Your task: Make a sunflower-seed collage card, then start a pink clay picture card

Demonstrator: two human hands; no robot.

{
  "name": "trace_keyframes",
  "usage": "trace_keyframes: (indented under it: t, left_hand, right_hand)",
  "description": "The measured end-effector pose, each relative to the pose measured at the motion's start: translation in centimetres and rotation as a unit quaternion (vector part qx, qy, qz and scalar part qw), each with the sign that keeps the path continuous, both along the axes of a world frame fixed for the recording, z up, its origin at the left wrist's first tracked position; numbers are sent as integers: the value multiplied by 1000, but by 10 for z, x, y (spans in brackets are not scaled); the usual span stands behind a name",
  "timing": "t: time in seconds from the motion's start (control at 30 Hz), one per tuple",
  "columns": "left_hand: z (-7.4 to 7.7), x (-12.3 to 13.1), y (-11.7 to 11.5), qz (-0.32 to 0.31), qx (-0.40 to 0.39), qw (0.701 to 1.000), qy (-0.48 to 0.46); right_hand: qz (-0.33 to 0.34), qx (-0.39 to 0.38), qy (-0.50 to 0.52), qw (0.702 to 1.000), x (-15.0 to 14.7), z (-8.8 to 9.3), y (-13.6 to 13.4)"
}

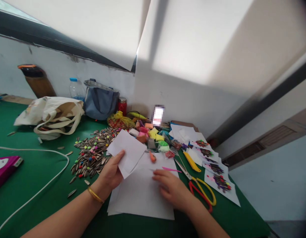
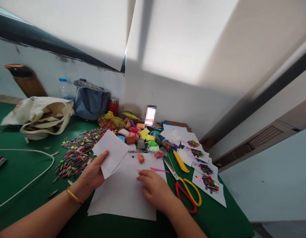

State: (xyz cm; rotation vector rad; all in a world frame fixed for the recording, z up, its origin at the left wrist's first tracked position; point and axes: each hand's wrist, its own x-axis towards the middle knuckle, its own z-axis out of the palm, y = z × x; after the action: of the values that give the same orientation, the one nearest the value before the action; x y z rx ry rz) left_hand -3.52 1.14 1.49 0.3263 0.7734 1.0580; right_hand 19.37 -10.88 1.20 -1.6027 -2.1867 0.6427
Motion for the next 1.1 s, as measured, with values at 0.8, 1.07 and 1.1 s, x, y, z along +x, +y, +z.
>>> trace_keyframes:
  t: [0.8,1.07,1.1]
  left_hand:
    - [-25,15,-7,-51,17,997,61]
    - [-28,19,-18,-137,88,982,91]
    - [-28,19,-17,-141,96,981,88]
  right_hand:
    - [-112,112,61,986,1,-35,79]
    - [-87,-103,428,894,-14,-36,68]
    - [-114,-108,419,894,-11,-37,69]
